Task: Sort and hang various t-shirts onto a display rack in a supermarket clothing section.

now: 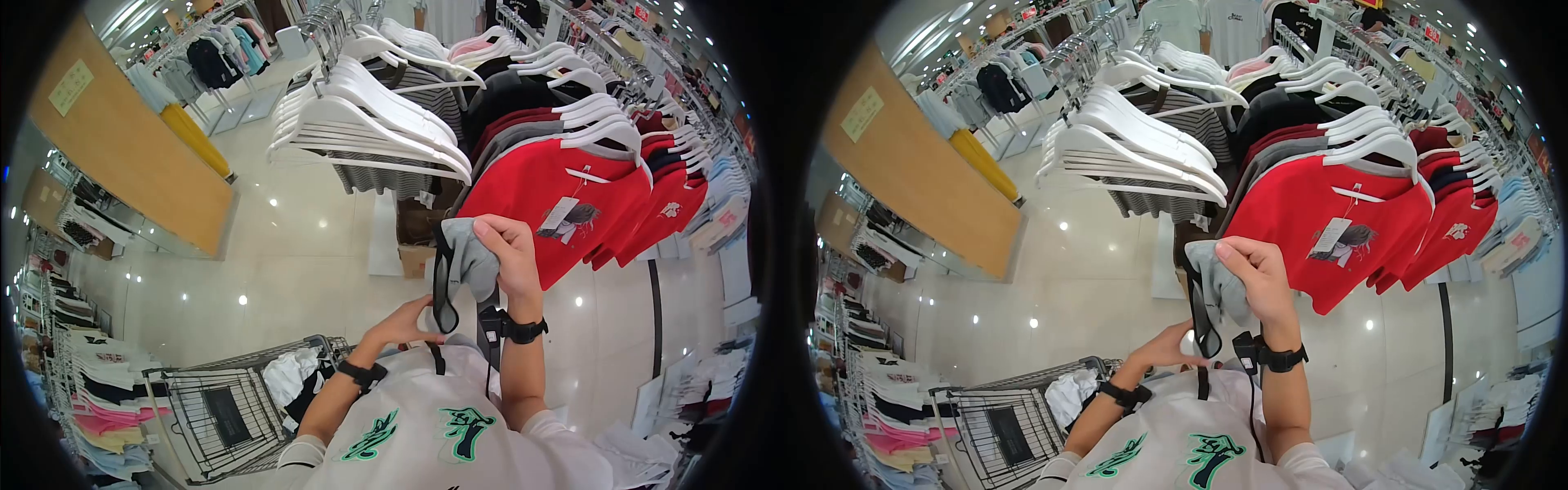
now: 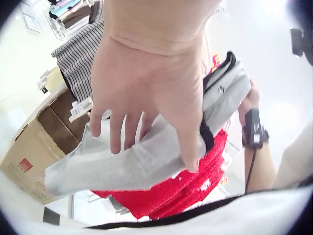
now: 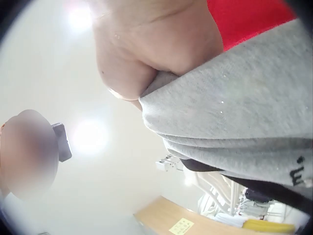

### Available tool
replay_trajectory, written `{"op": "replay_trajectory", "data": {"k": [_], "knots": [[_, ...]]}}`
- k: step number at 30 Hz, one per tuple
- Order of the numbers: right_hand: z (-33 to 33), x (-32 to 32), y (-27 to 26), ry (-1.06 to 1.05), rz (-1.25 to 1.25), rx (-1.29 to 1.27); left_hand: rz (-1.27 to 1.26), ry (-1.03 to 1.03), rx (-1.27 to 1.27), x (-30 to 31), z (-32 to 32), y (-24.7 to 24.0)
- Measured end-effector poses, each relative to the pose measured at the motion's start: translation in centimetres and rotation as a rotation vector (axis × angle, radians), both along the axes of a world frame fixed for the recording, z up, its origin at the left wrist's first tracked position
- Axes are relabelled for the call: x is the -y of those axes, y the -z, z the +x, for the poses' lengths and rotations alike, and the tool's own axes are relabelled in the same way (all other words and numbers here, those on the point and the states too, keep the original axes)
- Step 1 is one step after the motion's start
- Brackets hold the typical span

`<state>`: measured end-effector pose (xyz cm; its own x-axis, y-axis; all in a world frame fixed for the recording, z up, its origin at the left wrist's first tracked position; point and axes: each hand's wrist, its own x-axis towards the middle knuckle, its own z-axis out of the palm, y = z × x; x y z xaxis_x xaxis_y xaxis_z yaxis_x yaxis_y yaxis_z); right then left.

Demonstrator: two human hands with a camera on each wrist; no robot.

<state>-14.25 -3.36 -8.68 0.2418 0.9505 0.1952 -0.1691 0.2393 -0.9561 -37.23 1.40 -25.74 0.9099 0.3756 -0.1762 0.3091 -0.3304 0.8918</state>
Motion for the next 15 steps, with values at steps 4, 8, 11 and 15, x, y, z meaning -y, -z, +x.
{"op": "replay_trajectory", "data": {"k": [4, 8, 11, 15], "knots": [[-0.4, 0.5, -0.2, 0.017, 0.041, -0.116, 0.023, -0.193, 0.115, 0.1, 2.3, 1.7], [2.9, 0.8, 0.6, 0.17, 0.075, -0.16, -0.15, -0.419, 0.058, -2.2, 0.0, 3.5], [6.1, 1.0, 1.2, 0.28, 0.076, -0.139, -0.298, -0.941, 0.459, -3.9, -3.4, 6.4], [10.0, 0.9, 6.1, 0.336, -0.128, 0.397, -0.486, -0.915, 0.512, -5.7, -8.1, -1.6]]}}
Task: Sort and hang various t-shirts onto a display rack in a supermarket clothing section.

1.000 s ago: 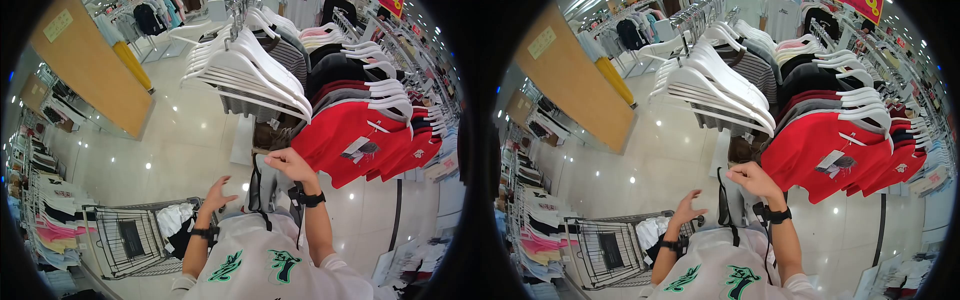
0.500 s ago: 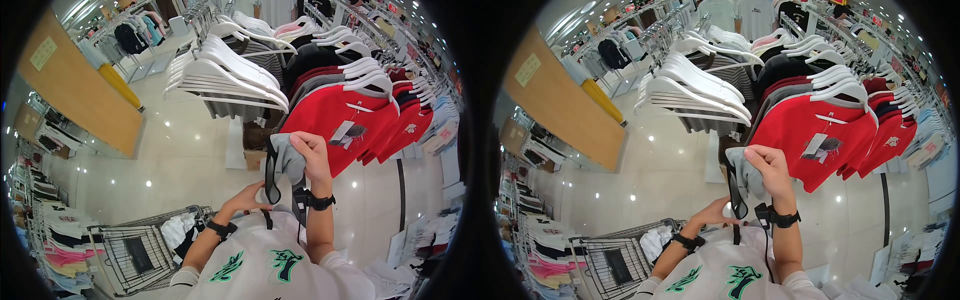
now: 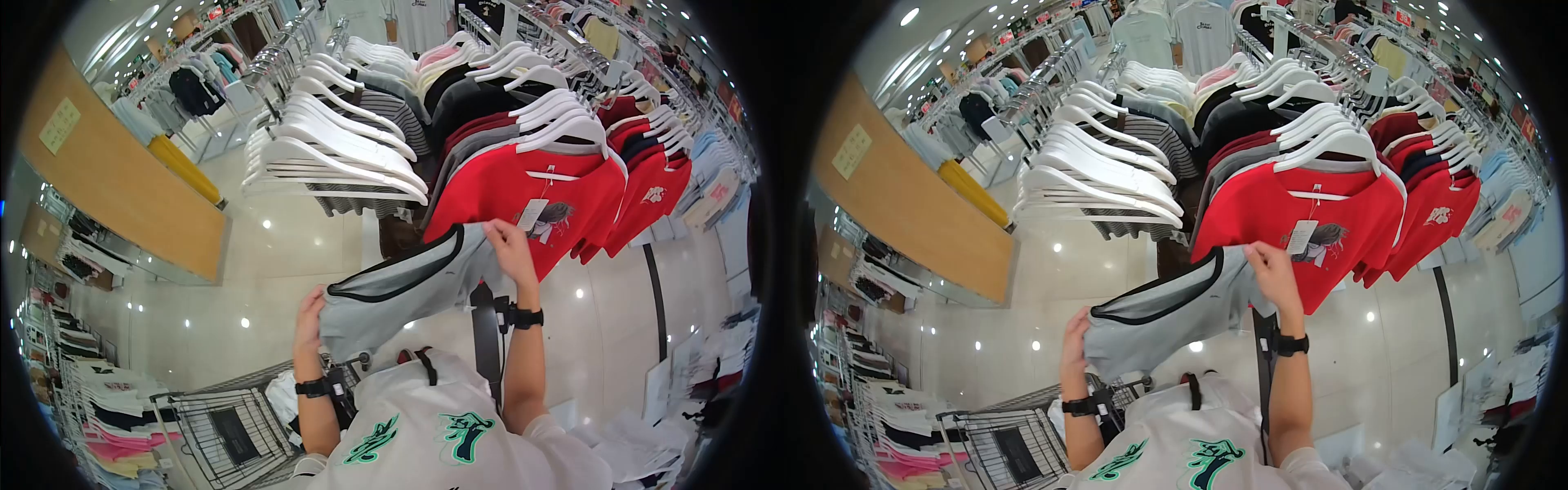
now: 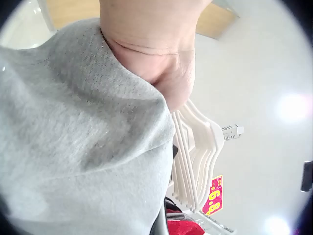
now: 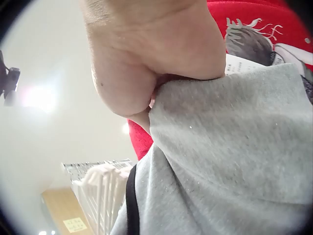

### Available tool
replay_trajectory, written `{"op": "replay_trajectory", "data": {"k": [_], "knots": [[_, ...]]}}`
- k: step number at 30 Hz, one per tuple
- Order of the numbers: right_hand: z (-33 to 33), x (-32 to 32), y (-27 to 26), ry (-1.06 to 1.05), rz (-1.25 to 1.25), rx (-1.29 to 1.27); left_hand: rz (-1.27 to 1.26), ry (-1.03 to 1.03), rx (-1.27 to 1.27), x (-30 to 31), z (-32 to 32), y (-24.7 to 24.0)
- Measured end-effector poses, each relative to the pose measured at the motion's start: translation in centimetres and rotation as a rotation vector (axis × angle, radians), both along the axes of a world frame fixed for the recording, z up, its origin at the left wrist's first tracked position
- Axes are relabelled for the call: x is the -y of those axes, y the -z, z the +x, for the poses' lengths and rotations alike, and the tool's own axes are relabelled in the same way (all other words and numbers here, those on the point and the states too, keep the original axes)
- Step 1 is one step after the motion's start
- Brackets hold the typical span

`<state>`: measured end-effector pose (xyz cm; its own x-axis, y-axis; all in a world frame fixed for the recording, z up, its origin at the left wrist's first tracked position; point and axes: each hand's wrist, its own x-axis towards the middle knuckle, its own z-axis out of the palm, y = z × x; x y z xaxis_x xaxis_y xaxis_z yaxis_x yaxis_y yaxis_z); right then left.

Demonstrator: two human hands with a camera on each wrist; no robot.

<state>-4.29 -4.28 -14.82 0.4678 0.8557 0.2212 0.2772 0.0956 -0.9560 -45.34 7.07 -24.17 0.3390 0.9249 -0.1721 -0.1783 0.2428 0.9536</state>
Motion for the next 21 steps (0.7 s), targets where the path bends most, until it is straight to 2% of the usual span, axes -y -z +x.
{"op": "replay_trajectory", "data": {"k": [1, 3, 5, 6, 8, 9, 11, 12, 13, 15, 16, 17, 19, 20, 21], "knots": [[0.5, -0.1, 1.2, 0.016, -0.083, 0.099, -0.055, -0.008, 0.037, 0.0, -0.2, -1.2], [1.0, -0.5, 3.0, -0.007, -0.091, 0.157, -0.137, -0.046, 0.076, 0.3, -0.4, -2.4], [0.4, -0.8, 5.0, 0.022, -0.085, 0.181, 0.048, -0.102, -0.263, 0.8, -1.7, -3.5], [0.2, -1.2, 5.5, 0.004, -0.122, 0.171, 0.015, -0.133, -0.293, 1.6, -2.4, -4.9], [-0.7, -2.3, 5.5, -0.03, -0.127, 0.168, 0.031, 0.007, -0.398, 2.2, -2.4, -7.4], [-1.1, -2.5, 5.6, -0.027, -0.117, 0.183, 0.009, 0.0, -0.419, 2.8, -2.9, -7.4], [-1.7, -3.3, 6.4, -0.051, -0.161, 0.159, 0.056, 0.116, -0.348, 3.3, -4.1, -7.7], [-2.0, -3.7, 7.0, -0.066, -0.15, 0.167, 0.166, 0.184, -0.32, 3.6, -4.2, -7.7], [-2.4, -4.1, 7.4, -0.083, -0.138, 0.176, 0.154, 0.183, -0.34, 3.8, -4.6, -7.9], [-3.0, -4.7, 8.1, -0.108, -0.192, 0.148, 0.135, 0.374, -0.651, 4.4, -5.3, -8.5], [-3.3, -4.9, 8.3, -0.121, -0.195, 0.119, 0.011, 0.331, -0.65, 4.8, -5.2, -8.5], [-3.6, -5.1, 8.4, -0.128, -0.199, 0.093, 0.004, 0.339, -0.651, 4.8, -5.8, -8.0], [-4.0, -5.3, 8.7, -0.134, -0.209, 0.062, -0.081, 0.181, -0.723, 4.2, -7.0, -6.1], [-4.1, -5.4, 8.8, -0.147, -0.207, 0.037, -0.085, 0.198, -0.716, 3.7, -7.0, -5.5], [-4.3, -5.3, 8.9, -0.133, -0.219, 0.044, -0.076, 0.08, -0.659, 3.3, -7.1, -4.8]]}}
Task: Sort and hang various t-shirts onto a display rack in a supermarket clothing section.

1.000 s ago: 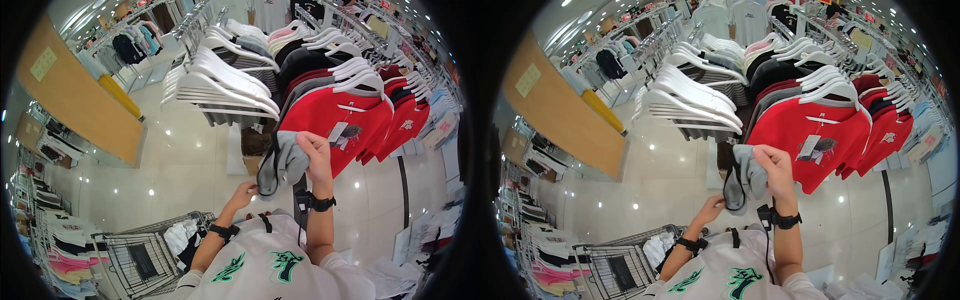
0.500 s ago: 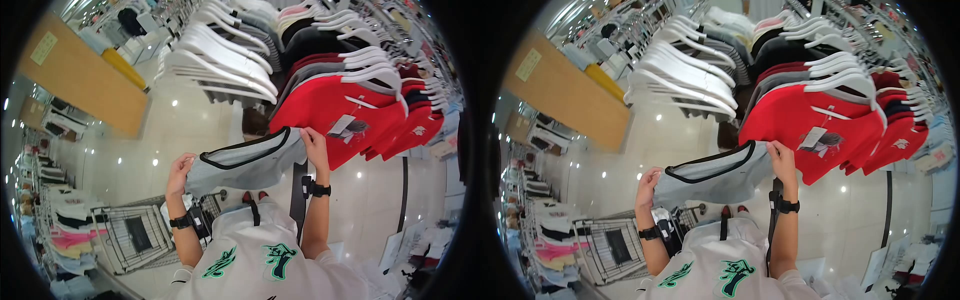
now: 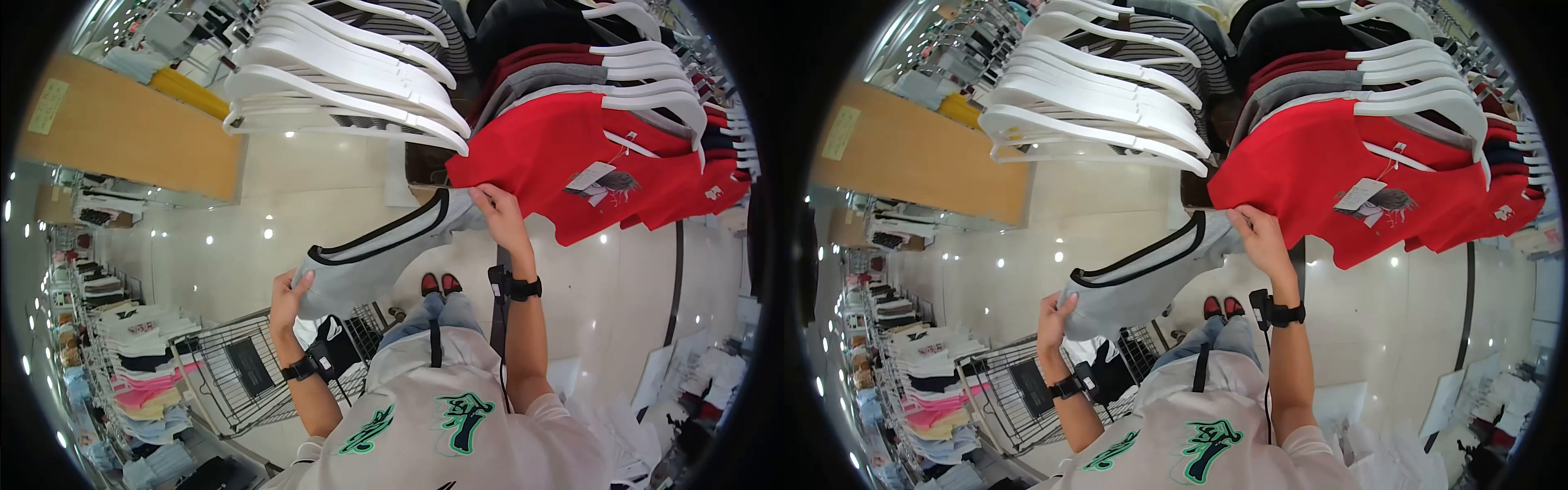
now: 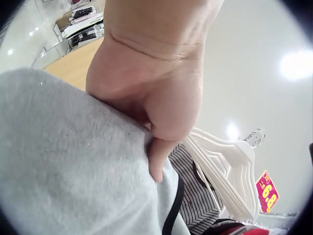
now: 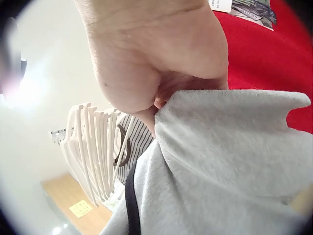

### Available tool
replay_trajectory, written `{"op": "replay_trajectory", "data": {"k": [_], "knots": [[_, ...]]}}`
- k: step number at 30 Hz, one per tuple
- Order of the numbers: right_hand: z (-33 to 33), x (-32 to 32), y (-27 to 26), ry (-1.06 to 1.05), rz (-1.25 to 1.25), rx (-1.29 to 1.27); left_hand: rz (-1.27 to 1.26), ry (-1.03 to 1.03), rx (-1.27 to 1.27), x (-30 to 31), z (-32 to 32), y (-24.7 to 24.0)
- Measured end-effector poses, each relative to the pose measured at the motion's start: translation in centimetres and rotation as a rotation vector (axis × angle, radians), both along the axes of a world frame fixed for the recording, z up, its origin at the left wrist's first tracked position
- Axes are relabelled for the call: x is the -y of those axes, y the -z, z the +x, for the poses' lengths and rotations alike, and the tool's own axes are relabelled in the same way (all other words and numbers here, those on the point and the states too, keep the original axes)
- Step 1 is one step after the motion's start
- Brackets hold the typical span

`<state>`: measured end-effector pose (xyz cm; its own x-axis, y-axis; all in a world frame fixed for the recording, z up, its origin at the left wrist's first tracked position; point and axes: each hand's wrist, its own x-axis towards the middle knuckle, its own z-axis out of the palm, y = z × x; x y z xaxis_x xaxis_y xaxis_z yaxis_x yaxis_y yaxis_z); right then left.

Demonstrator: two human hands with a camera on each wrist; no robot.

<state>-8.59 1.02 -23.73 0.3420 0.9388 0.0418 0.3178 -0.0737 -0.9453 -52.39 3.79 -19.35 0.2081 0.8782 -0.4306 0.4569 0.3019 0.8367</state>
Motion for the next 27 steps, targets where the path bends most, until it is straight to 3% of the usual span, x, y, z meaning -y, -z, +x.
{"op": "replay_trajectory", "data": {"k": [1, 5, 7, 8, 10, 12, 14, 16, 17, 18, 20, 22, 27], "knots": [[-0.2, 0.1, 0.0, -0.007, -0.012, -0.036, 0.043, -0.109, 0.057, -0.4, 0.0, 0.6], [-1.0, 0.7, 0.0, -0.003, -0.075, -0.105, 0.1, -0.15, 0.226, -2.7, 1.0, 2.7], [-2.0, 0.6, 1.0, 0.009, -0.068, -0.158, 0.086, -0.317, 0.417, -4.1, 2.3, 5.2], [-3.4, 0.5, 1.4, 0.021, -0.056, -0.175, 0.08, -0.298, 0.455, -4.9, 3.1, 5.8], [-6.8, 0.6, 1.6, -0.014, 0.023, -0.092, -0.083, -0.184, 0.606, -3.9, 5.2, 6.6], [-10.9, 0.3, 2.5, -0.165, 0.057, -0.14, -0.091, -0.048, 0.494, -2.3, 6.7, 9.4], [-15.4, 0.0, -1.0, -0.31, -0.08, -0.177, -0.092, 0.095, 0.507, -1.1, 8.6, 8.8], [-17.4, -0.8, -2.5, -0.394, -0.056, -0.087, 0.392, 0.325, 0.443, -0.8, 9.7, 8.9], [-17.4, -0.9, -3.0, -0.494, -0.062, -0.015, 0.315, 0.392, 0.385, -1.4, 8.6, 8.2], [-16.6, -0.9, -3.3, -0.497, -0.07, 0.009, 0.319, 0.384, 0.409, -2.6, 8.1, 7.6], [-14.8, -0.8, -4.1, -0.634, -0.283, -0.34, -0.123, 0.278, 0.655, -4.6, 7.1, 6.4], [-12.1, 0.0, -4.6, -0.551, -0.293, -0.243, -0.08, 0.228, 0.609, -4.8, 6.1, 5.4], [-4.8, 0.1, -8.9, -0.281, -0.193, -0.076, 0.163, -0.15, 0.578, -5.3, -1.5, 6.6]]}}
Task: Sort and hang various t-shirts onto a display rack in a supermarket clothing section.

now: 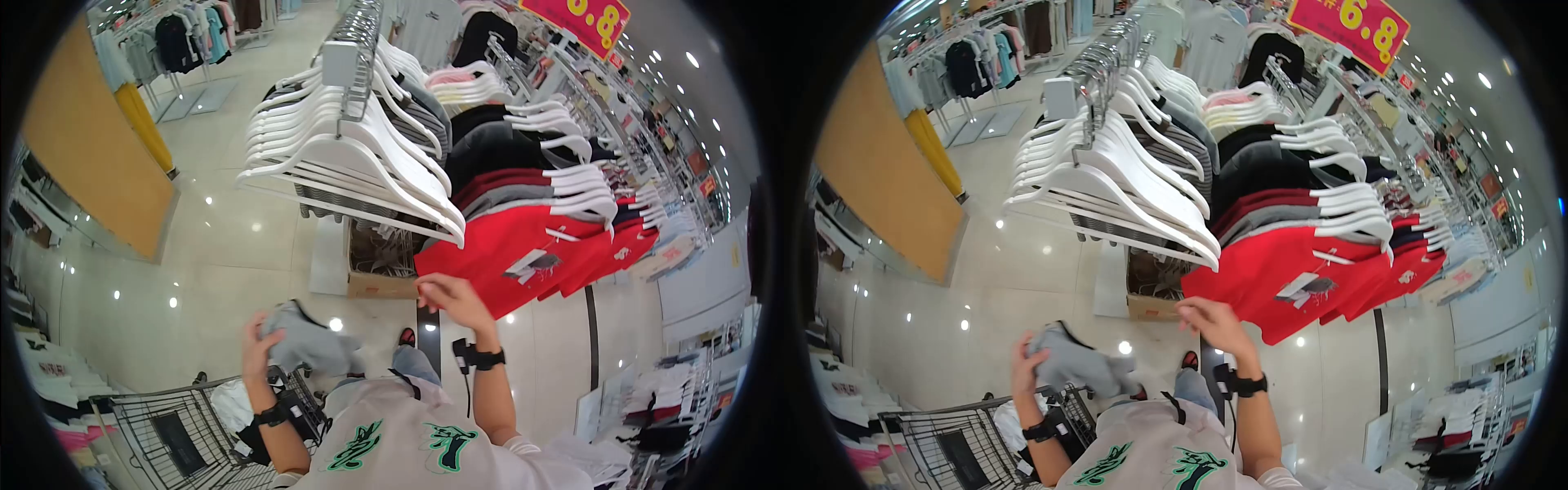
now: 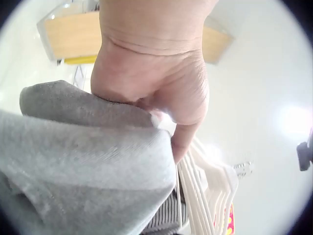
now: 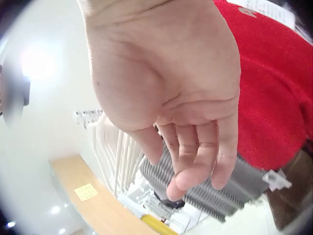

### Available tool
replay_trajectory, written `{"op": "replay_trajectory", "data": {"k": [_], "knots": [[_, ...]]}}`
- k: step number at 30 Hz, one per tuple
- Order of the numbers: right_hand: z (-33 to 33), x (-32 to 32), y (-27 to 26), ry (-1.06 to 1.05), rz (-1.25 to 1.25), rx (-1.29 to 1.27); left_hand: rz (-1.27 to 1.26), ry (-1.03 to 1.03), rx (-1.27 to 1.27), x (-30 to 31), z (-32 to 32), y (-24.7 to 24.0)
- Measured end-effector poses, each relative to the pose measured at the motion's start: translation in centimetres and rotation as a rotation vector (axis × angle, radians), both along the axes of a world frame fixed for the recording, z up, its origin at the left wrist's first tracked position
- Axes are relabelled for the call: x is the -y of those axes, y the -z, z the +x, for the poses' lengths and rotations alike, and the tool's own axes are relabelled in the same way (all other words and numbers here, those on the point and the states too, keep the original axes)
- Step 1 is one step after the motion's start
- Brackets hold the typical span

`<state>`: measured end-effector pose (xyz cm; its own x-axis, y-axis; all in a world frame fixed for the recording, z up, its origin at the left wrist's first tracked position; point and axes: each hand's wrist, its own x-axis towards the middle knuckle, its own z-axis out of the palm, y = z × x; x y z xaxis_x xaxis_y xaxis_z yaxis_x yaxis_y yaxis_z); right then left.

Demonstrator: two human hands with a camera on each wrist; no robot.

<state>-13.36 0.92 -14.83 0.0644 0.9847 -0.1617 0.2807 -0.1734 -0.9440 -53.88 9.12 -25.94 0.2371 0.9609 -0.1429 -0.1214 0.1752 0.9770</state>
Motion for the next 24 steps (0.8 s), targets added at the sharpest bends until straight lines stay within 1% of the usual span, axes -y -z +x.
{"op": "replay_trajectory", "data": {"k": [1, 2, 3, 4, 5, 7, 8, 9, 10, 12, 13, 14, 15, 16, 17, 18, 19, 20, 21, 23, 24], "knots": [[0.2, 0.2, 0.0, 0.012, 0.021, -0.007, 0.062, -0.13, -0.03, 0.3, -1.7, 1.2], [2.2, 0.3, -3.5, 0.083, 0.125, 0.124, 0.049, -0.38, 0.099, 1.3, -3.9, 0.6], [3.0, 0.1, -5.2, 0.16, 0.174, 0.179, 0.032, -0.609, 0.221, 2.6, -6.6, -0.9], [3.4, 0.2, -5.2, 0.155, 0.175, 0.155, 0.066, -0.767, 0.255, 3.7, -8.5, -1.5], [4.6, -0.6, -8.2, 0.241, 0.346, 0.122, 0.134, -0.951, 0.286, 4.8, -10.5, -2.4], [5.7, -1.2, -9.5, 0.277, 0.369, 0.171, 0.222, -1.153, 0.137, 6.0, -13.8, -2.0], [6.3, -3.3, -11.8, 0.299, 0.477, 0.224, 0.231, -1.119, 0.325, 6.8, -16.0, -3.1], [6.8, -5.2, -14.2, 0.32, 0.553, 0.278, 0.212, -1.079, 0.491, 9.0, -17.7, -5.3], [7.2, -7.5, -15.1, 0.283, 0.58, 0.31, 0.213, -1.08, 0.491, 9.7, -17.7, -7.0], [8.5, -11.1, -16.0, 0.226, 0.671, 0.381, 0.252, -1.427, 0.223, 10.6, -16.7, -9.9], [9.1, -12.3, -16.0, 0.213, 0.703, 0.433, 0.252, -1.427, 0.223, 10.8, -17.0, -9.5], [8.9, -16.1, -17.3, 0.131, 0.688, 0.573, 0.238, -1.452, 0.064, 12.1, -18.1, -9.5], [9.4, -18.4, -16.4, 0.125, 0.661, 0.581, 0.199, -1.458, -0.097, 13.0, -18.9, -9.5], [10.7, -19.1, -15.2, 0.118, 0.629, 0.665, 0.259, -1.484, -0.081, 12.7, -17.2, -10.5], [10.0, -21.5, -14.8, 0.068, 0.636, 0.723, 0.281, -1.541, -0.08, 14.6, -19.0, -9.5], [10.0, -21.8, -14.0, 0.121, 0.634, 0.758, 0.187, -1.4, -0.552, 16.6, -21.3, -7.0], [8.6, -23.1, -13.0, 0.15, 0.644, 0.779, 0.058, -1.233, -1.006, 19.4, -22.9, -5.6], [8.9, -23.5, -12.4, 0.169, 0.674, 0.772, 0.135, -1.271, -0.791, 18.9, -22.1, -6.0], [8.8, -23.7, -12.0, 0.176, 0.666, 0.757, 0.265, -1.259, -0.92, 19.9, -22.6, -3.8], [8.1, -24.0, -11.5, 0.21, 0.65, 0.739, 0.024, -0.992, -1.437, 23.0, -24.8, 0.5], [7.7, -23.9, -11.6, 0.21, 0.65, 0.738, -0.373, -0.661, -1.424, 24.4, -27.2, 6.5]]}}
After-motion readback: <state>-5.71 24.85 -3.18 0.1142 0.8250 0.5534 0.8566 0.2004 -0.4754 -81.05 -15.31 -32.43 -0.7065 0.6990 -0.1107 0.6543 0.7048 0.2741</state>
